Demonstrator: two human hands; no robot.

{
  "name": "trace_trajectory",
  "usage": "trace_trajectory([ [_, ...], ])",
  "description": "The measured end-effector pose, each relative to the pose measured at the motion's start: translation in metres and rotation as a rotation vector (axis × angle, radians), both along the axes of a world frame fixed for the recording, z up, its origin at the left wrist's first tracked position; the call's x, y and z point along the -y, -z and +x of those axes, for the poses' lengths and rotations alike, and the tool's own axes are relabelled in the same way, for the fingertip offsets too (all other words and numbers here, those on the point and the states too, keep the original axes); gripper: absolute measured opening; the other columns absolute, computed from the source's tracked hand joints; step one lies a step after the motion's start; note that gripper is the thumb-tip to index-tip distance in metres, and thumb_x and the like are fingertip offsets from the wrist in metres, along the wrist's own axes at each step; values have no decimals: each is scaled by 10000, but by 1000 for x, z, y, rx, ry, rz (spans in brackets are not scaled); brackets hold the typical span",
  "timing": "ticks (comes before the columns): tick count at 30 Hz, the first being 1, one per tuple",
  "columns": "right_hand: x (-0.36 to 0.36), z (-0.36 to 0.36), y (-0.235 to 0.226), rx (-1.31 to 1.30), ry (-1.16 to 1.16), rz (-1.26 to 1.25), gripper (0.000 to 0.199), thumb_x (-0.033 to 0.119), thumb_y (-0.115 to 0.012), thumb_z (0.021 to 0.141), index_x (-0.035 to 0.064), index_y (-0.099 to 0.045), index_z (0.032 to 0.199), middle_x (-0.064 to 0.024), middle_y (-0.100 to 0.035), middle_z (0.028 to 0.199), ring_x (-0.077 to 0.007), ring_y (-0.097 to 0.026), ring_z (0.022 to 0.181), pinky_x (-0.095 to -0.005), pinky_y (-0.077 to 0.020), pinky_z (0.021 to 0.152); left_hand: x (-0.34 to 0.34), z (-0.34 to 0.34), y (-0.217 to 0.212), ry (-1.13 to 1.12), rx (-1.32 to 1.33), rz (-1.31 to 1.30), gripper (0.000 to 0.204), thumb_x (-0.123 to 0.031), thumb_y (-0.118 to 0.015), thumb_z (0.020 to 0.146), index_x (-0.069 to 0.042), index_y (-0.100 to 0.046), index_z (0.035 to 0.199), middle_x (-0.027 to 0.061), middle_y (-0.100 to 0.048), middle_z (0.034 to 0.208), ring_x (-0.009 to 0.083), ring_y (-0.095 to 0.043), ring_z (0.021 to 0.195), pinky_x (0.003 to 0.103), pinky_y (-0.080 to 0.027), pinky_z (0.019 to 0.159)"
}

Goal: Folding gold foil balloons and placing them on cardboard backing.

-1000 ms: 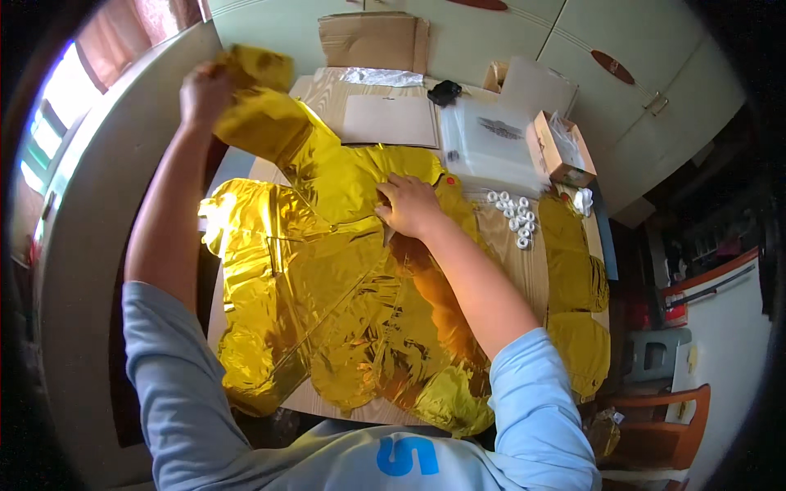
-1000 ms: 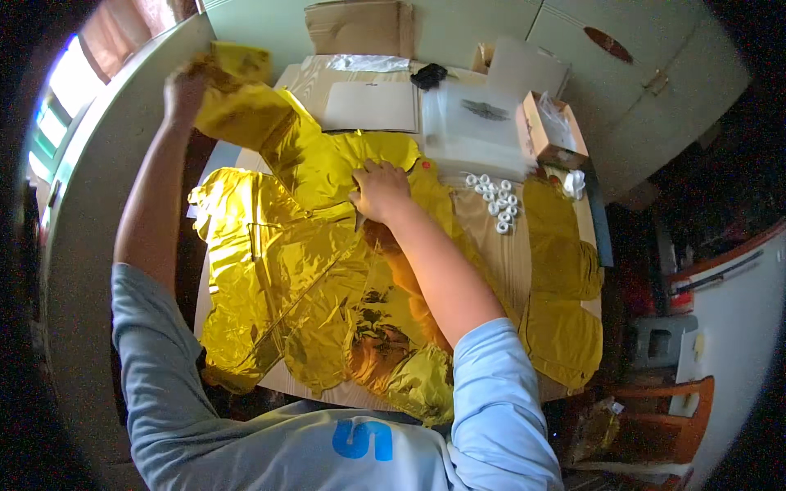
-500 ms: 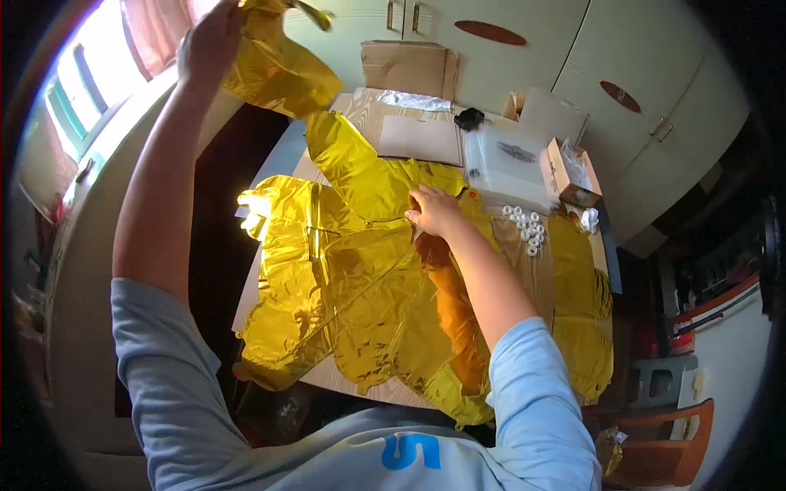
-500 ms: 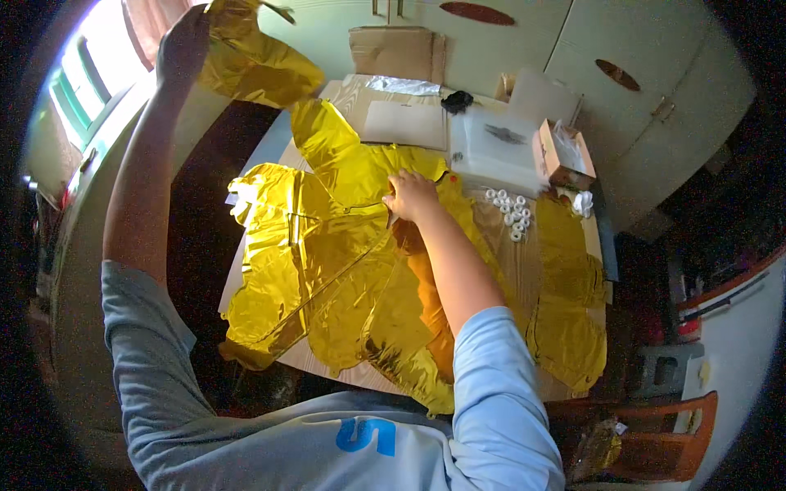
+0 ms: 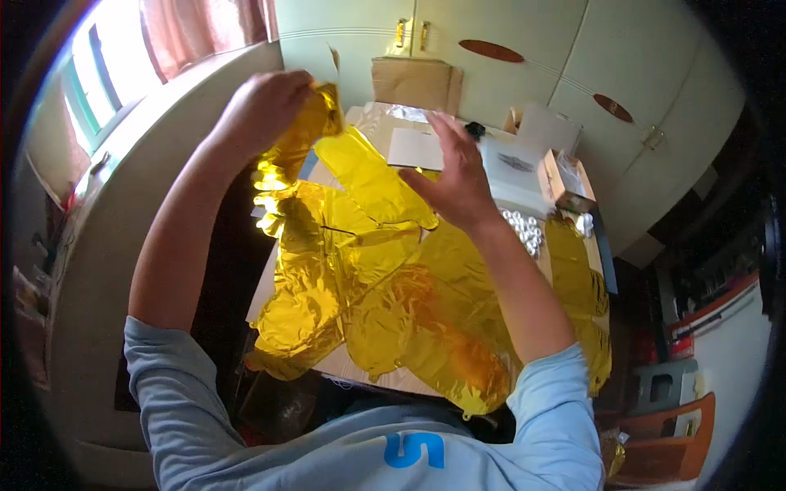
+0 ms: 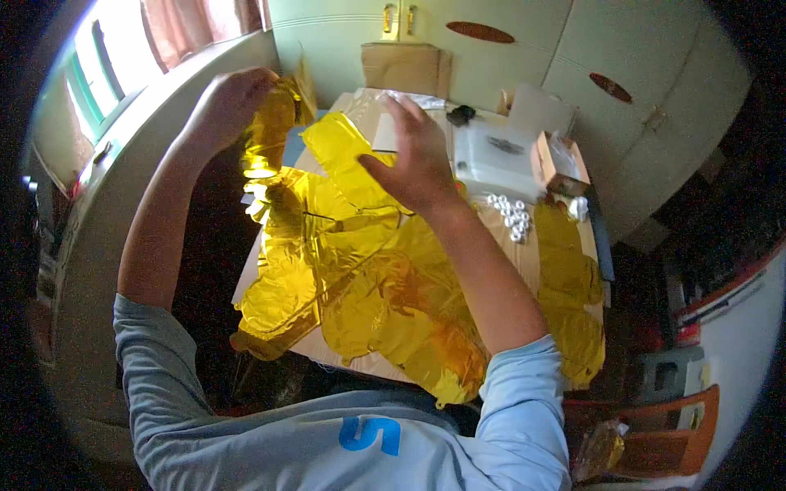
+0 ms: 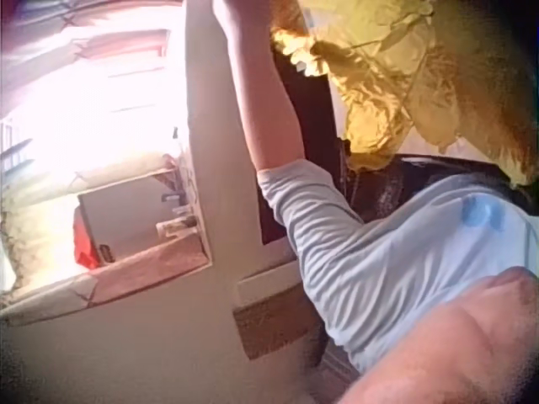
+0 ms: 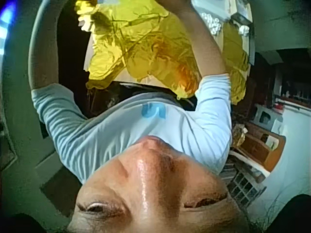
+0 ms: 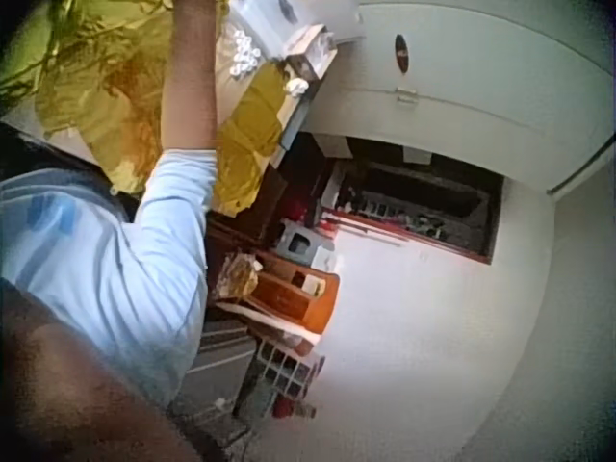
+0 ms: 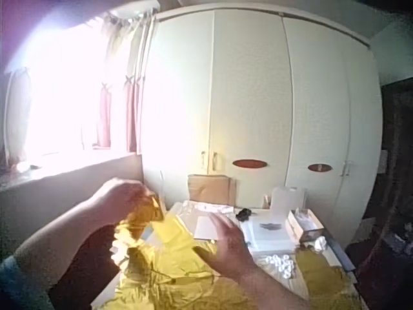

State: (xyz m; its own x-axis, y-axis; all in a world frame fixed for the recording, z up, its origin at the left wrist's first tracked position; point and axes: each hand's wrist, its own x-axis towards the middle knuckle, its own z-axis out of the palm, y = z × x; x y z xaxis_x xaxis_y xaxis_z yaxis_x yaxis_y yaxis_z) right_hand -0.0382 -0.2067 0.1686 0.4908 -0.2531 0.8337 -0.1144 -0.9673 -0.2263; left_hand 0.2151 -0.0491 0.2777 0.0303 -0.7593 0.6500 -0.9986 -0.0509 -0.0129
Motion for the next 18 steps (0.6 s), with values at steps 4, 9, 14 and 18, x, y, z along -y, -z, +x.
trace_trajectory([
  [4, -26, -13, -54, -77, -111, -307, 764, 434, -791, 785, 80, -501, 1397, -185, -571, 1357, -359, -501, 1304, -530, -331, 1124, 1, -86, 16, 224, 59, 203, 237, -139, -645, 893, -23, -677, 1096, 195, -702, 961, 352, -696, 917, 413, -540, 842],
  [9, 1, -49, -65, -437, -261, 384, 303, 170, -735, 876, -7, -706, 1119, -76, -751, 987, -154, -661, 874, -303, -525, 832, -17, -163, 64, 310, 370, -483, 335, -132, -714, 849, -99, -659, 1178, 91, -642, 1246, 324, -600, 1159, 507, -453, 1011],
  [14, 68, -130, -87, -366, 102, 654, 314, 248, -739, 916, -11, -720, 1093, -62, -737, 971, -150, -660, 832, -302, -514, 814, -49, -219, 208, 788, 143, 201, 514, -277, -731, 832, -85, -627, 1298, 152, -567, 1388, 360, -467, 1365, 503, -356, 1147],
  [18, 9, -170, -136, -194, 212, 287, 262, 72, -658, 921, -55, -677, 1150, -63, -713, 850, -136, -607, 677, -311, -498, 606, -54, -237, 274, 608, -133, 547, 661, -404, -681, 881, -47, -512, 1411, 214, -420, 1521, 392, -329, 1460, 527, -276, 1190],
])
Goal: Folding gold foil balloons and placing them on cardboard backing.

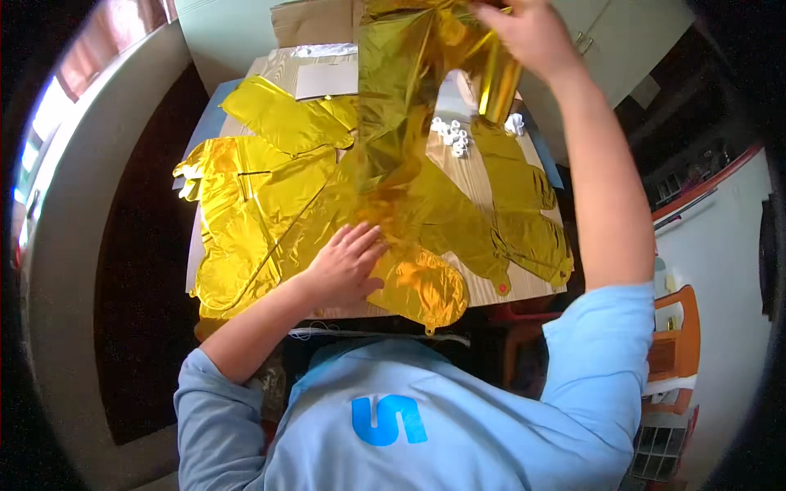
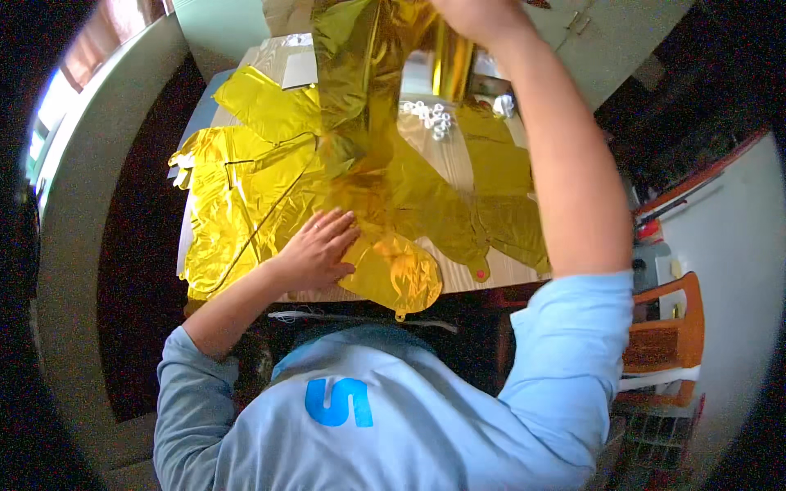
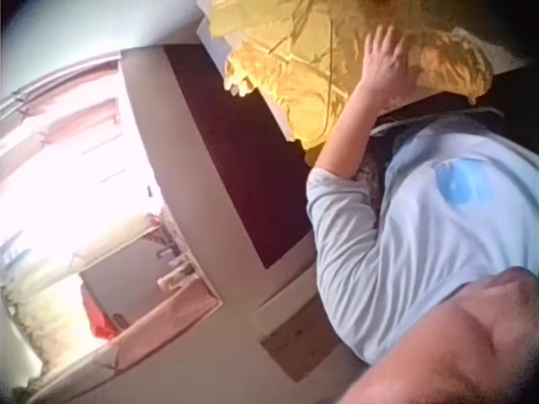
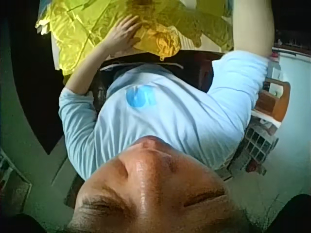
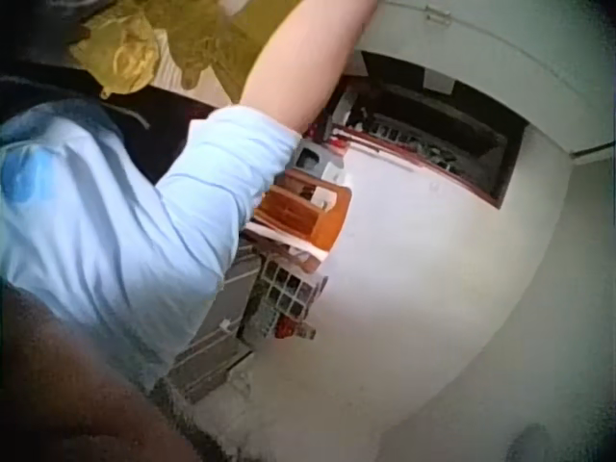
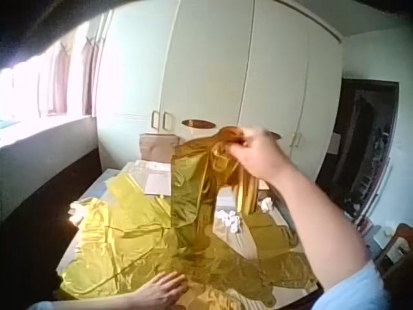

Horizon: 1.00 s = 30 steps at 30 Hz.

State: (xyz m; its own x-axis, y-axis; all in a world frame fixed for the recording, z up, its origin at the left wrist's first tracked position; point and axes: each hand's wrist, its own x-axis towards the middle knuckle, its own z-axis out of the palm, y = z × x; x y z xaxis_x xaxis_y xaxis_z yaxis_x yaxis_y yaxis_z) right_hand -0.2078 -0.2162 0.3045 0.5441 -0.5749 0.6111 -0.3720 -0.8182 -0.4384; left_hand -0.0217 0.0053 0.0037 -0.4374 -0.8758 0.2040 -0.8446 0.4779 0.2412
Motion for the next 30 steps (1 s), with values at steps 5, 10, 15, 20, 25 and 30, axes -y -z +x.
trace_trajectory([
  [5, -85, -53, 18, -242, -124, -768, 198, 4, -643, 895, 58, -718, 1070, -87, -737, 1030, -245, -701, 958, -332, -555, 850, -22, -22, 11, -41, -76, -32, 728, -445, -666, 892, -26, -462, 1452, 239, -413, 1518, 406, -380, 1410, 511, -283, 1184],
  [10, -144, -81, 127, -307, -217, -592, 194, 179, -593, 909, 53, -691, 1020, -112, -685, 972, -279, -666, 922, -454, -501, 858, -18, -26, 12, -92, -234, 96, 667, -391, -645, 902, -32, -475, 1438, 214, -440, 1488, 414, -409, 1365, 520, -289, 1172],
  [15, -173, -94, 231, -379, -159, -555, 205, 145, -616, 883, 21, -676, 1035, -120, -670, 984, -266, -648, 990, -435, -504, 888, -16, 8, 5, -147, -121, 4, 527, -230, -632, 908, -58, -522, 1393, 210, -444, 1489, 403, -341, 1440, 547, -235, 1210],
  [20, -191, -99, 267, -428, -162, -486, 208, 134, -626, 852, 7, -673, 1009, -127, -673, 1003, -278, -646, 990, -428, -496, 911, -17, 38, -11, -290, -154, 23, 414, -184, -605, 945, -60, -576, 1339, 181, -503, 1456, 379, -359, 1443, 540, -222, 1218],
  [25, -188, -100, 272, -410, -163, -474, 196, 141, -623, 853, 10, -679, 988, -124, -678, 1010, -271, -648, 998, -428, -496, 919, -7, 38, -14, -257, -222, -26, 417, -219, -629, 950, -52, -578, 1329, 180, -524, 1429, 386, -411, 1399, 530, -254, 1203],
  [30, -190, -103, 271, -398, -187, -476, 188, 132, -630, 852, 10, -678, 987, -117, -678, 1003, -266, -649, 1002, -424, -496, 917, 7, 39, -7, -191, -237, -47, 415, -213, -638, 947, -32, -582, 1316, 203, -533, 1407, 393, -446, 1357, 514, -312, 1170],
])
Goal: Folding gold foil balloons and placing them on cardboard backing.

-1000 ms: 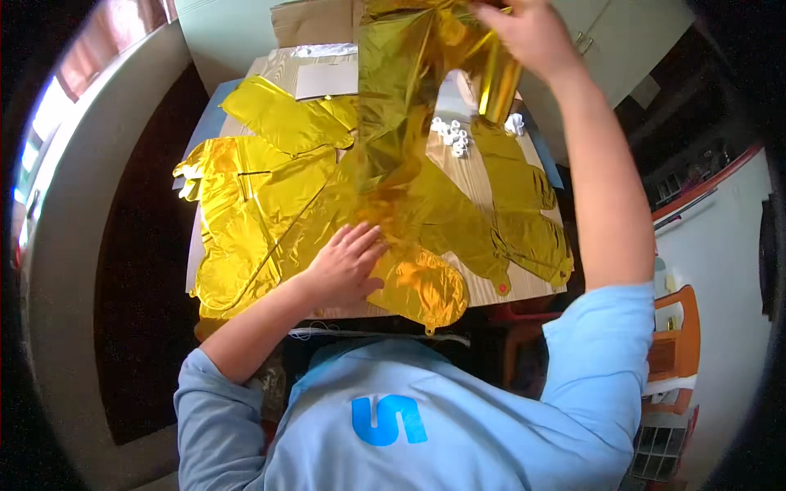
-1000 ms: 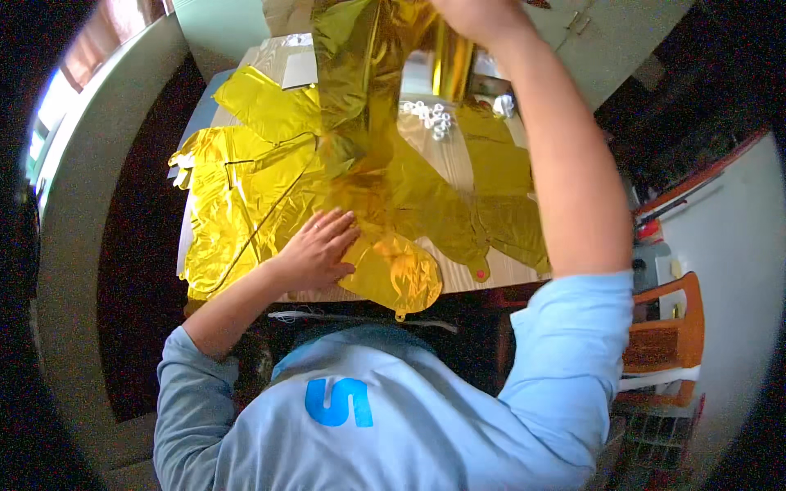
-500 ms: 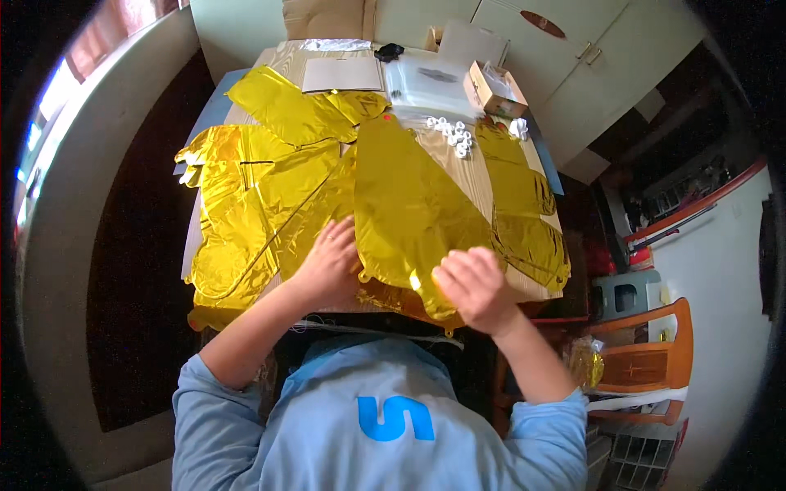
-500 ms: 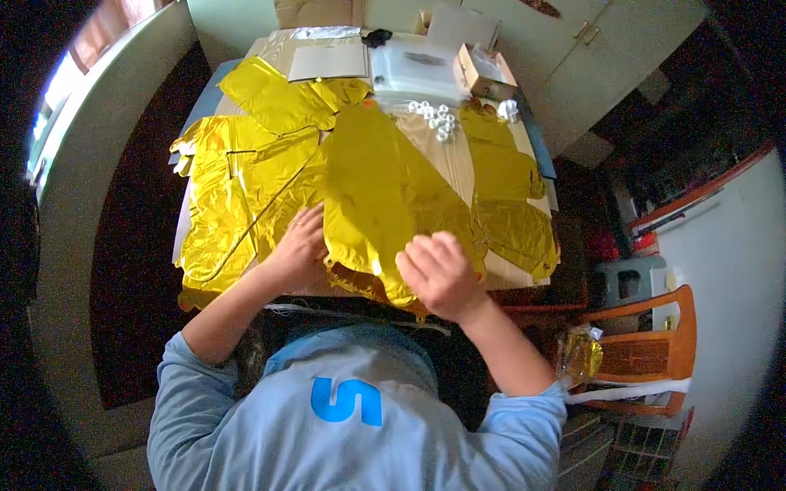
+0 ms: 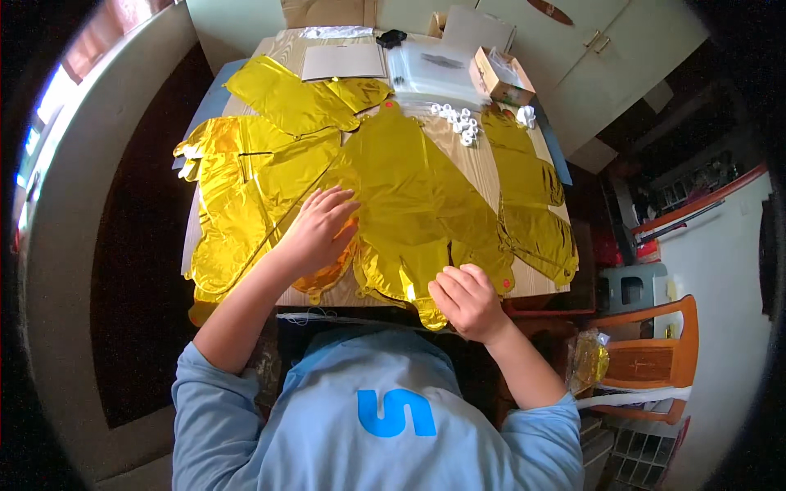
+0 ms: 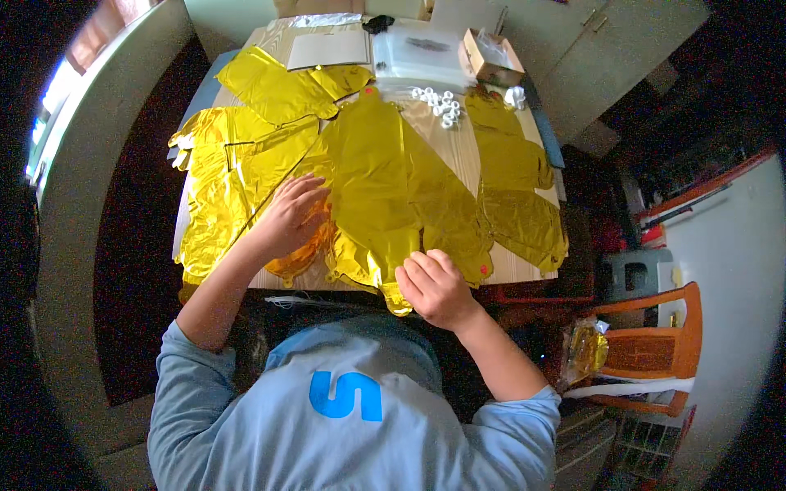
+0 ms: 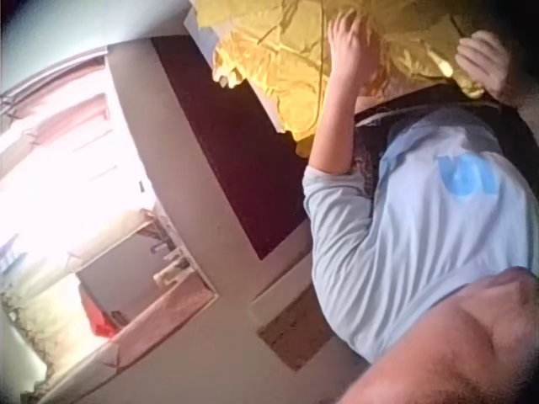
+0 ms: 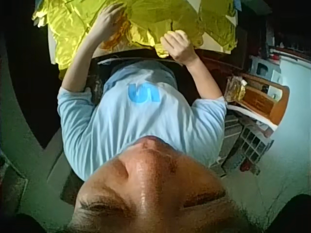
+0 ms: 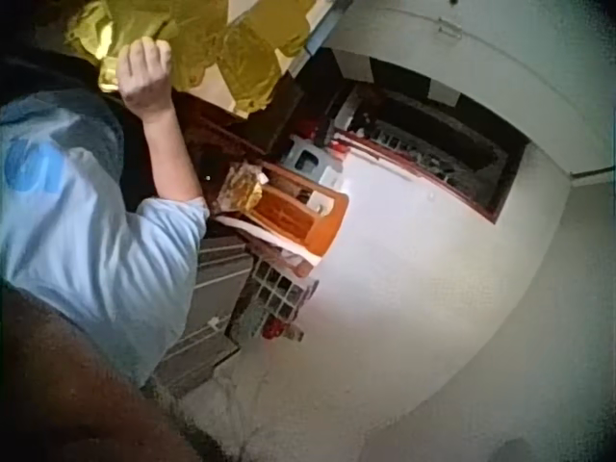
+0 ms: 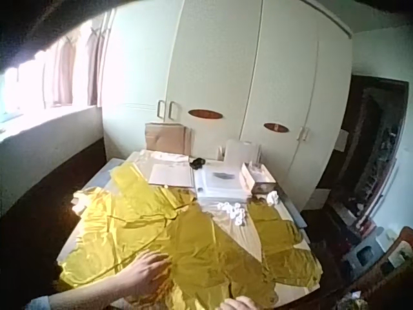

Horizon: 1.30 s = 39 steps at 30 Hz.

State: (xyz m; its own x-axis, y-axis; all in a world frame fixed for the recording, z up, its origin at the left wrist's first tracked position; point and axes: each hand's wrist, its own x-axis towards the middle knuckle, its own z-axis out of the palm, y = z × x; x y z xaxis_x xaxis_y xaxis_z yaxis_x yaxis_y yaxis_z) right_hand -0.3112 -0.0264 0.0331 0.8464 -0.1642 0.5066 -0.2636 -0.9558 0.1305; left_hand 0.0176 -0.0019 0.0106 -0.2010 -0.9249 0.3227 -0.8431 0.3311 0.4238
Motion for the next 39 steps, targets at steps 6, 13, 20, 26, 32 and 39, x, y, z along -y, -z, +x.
trace_trajectory([
  [6, 2, 1, 6, -2, 4, 7, 194, 132, -622, 852, 10, -680, 992, -124, -673, 1008, -274, -648, 995, -427, -494, 910, 23, 4, -2, 72, -43, -23, 400, -211, -659, 932, -17, -607, 1277, 225, -547, 1378, 413, -481, 1313, 488, -381, 1122],
  [13, -12, -4, 2, -87, 80, 74, 280, 142, -654, 820, 21, -680, 1072, -135, -660, 1081, -290, -624, 1054, -445, -466, 954, 35, -21, 10, 320, 46, -79, 451, -265, -722, 877, -38, -611, 1250, 206, -554, 1359, 401, -487, 1313, 495, -392, 1108],
  [20, -75, -51, 12, 177, 449, 527, 107, 77, -708, 802, 26, -646, 872, -109, -630, 824, -296, -614, 724, -398, -494, 728, 31, -20, 12, 337, 18, -38, 442, -223, -709, 856, -37, -599, 1242, 215, -545, 1348, 408, -482, 1317, 501, -396, 1105],
  [26, -86, -52, 73, 747, 753, 1545, 408, 360, -628, 993, -31, -659, 884, -98, -689, 808, -176, -652, 706, -310, -505, 701, 29, -16, 14, 353, 36, -34, 468, -221, -713, 859, -30, -585, 1266, 216, -528, 1372, 428, -475, 1320, 521, -401, 1101],
  [32, -76, -18, 60, 1082, 714, 1850, 431, 423, -626, 992, 0, -704, 996, -91, -731, 834, -152, -691, 661, -270, -511, 646, 22, -24, 15, 304, 40, -37, 504, -213, -712, 860, -32, -570, 1309, 209, -520, 1390, 427, -467, 1328, 521, -400, 1107],
  [39, -74, -4, 47, 1058, 797, 1649, 339, 331, -646, 996, -5, -691, 1005, -59, -725, 825, -143, -702, 617, -235, -493, 537, 20, -25, 17, 304, 59, -56, 506, -206, -719, 855, -33, -575, 1307, 209, -531, 1385, 424, -473, 1321, 517, -400, 1108],
])
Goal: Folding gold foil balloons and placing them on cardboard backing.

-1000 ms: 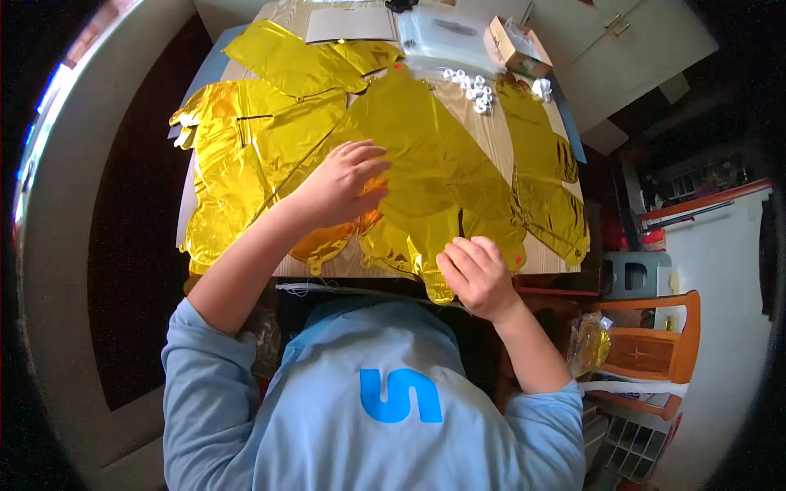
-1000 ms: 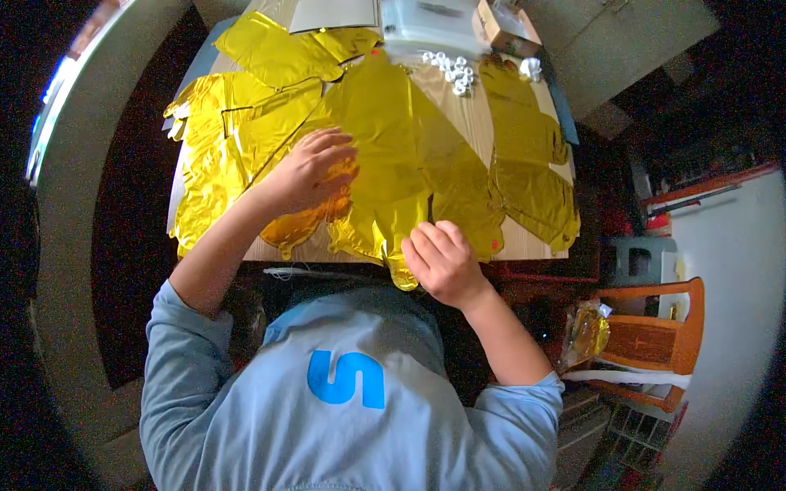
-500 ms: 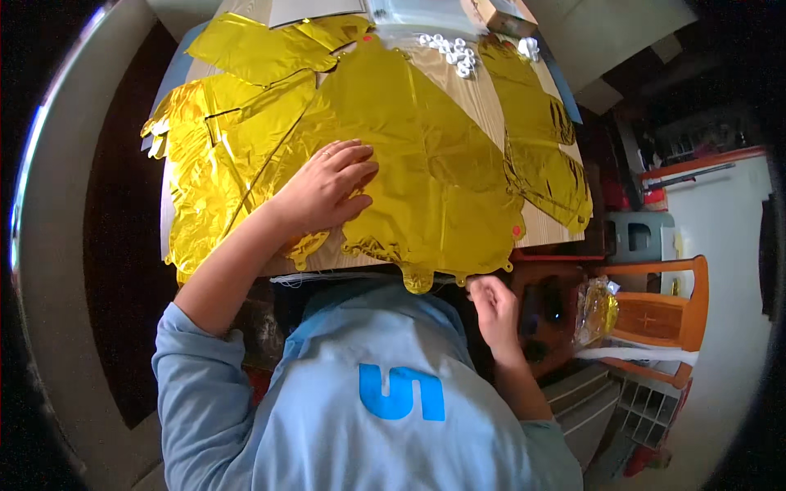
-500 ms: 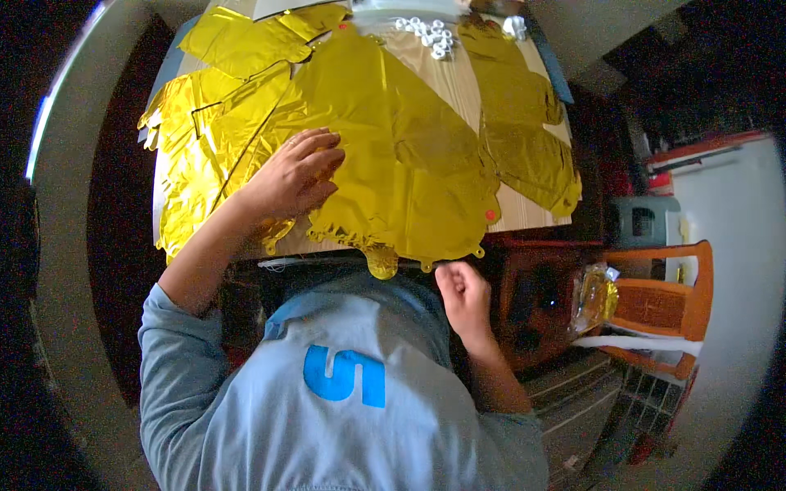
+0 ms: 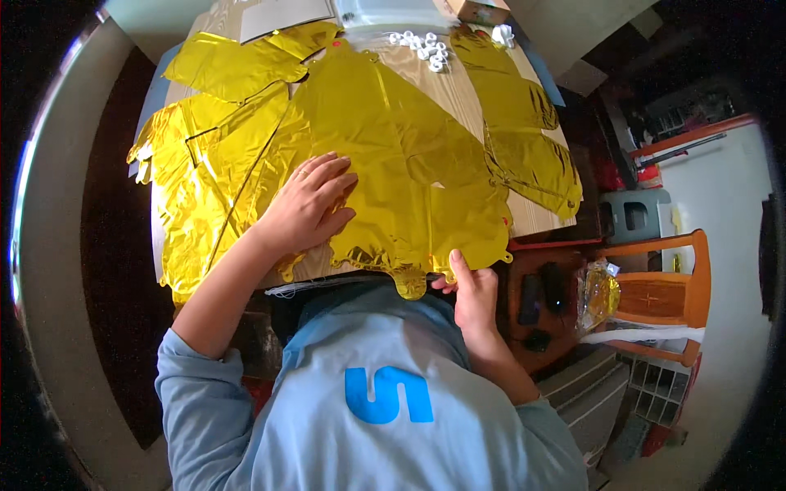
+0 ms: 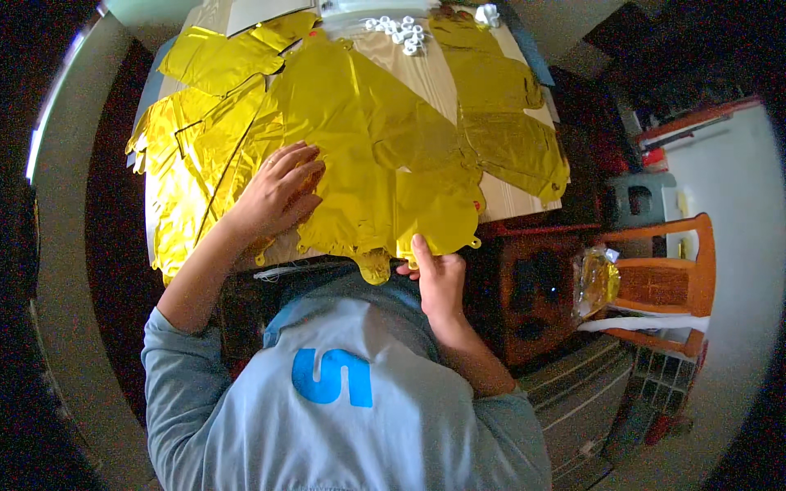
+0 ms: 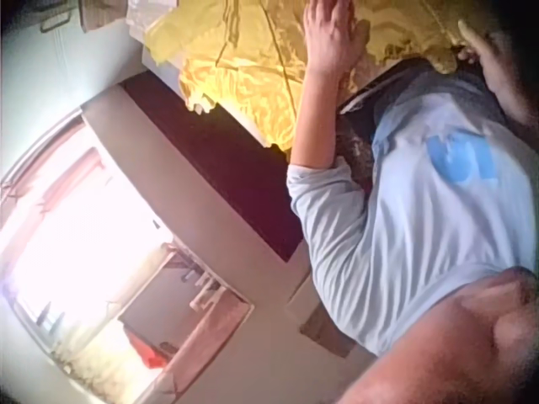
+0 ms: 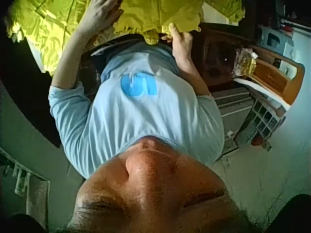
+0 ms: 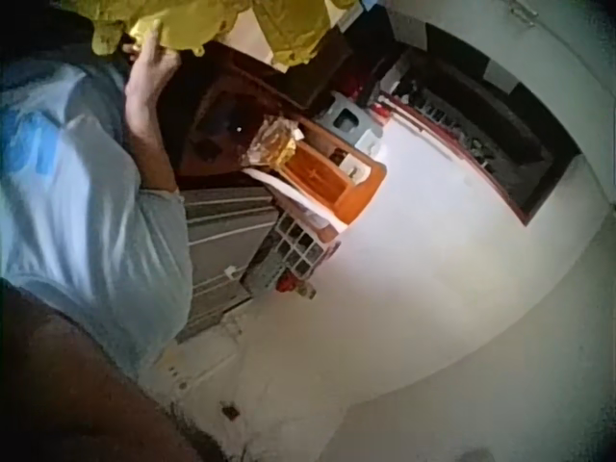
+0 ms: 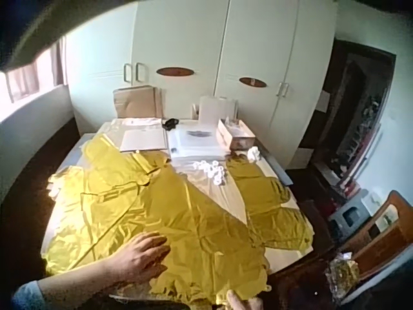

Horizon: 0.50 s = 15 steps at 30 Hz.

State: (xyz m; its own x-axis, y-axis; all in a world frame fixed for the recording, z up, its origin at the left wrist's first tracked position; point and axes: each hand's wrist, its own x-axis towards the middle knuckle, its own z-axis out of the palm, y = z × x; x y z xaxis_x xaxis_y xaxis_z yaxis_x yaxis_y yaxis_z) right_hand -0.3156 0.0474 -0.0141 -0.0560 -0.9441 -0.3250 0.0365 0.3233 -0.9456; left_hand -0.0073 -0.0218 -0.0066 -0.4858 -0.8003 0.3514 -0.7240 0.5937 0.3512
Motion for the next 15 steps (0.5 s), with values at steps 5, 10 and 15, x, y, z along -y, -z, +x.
trace_trajectory([
  [5, -1, 2, 6, -3, -4, -34, 266, 265, -648, 995, 5, -685, 1038, -45, -722, 851, -134, -699, 620, -231, -487, 533, 9, -5, -9, -10, -35, -25, 452, -194, -721, 856, -34, -599, 1260, 209, -553, 1353, 423, -496, 1294, 511, -407, 1097],
  [10, 2, -1, 6, 12, -1, -45, 267, 254, -650, 992, -5, -683, 1042, -47, -723, 851, -133, -697, 619, -226, -489, 529, 31, -20, -13, 94, -86, -80, 398, -175, -731, 850, -34, -622, 1207, 211, -572, 1310, 418, -527, 1254, 506, -437, 1058],
  [15, 10, 0, -13, -63, 23, -11, 257, 229, -664, 979, -25, -700, 963, -37, -717, 806, -139, -699, 615, -224, -506, 530, 33, -34, 6, 208, -145, -78, 347, -180, -737, 834, -27, -653, 1134, 193, -608, 1204, 389, -573, 1163, 486, -470, 1002],
])
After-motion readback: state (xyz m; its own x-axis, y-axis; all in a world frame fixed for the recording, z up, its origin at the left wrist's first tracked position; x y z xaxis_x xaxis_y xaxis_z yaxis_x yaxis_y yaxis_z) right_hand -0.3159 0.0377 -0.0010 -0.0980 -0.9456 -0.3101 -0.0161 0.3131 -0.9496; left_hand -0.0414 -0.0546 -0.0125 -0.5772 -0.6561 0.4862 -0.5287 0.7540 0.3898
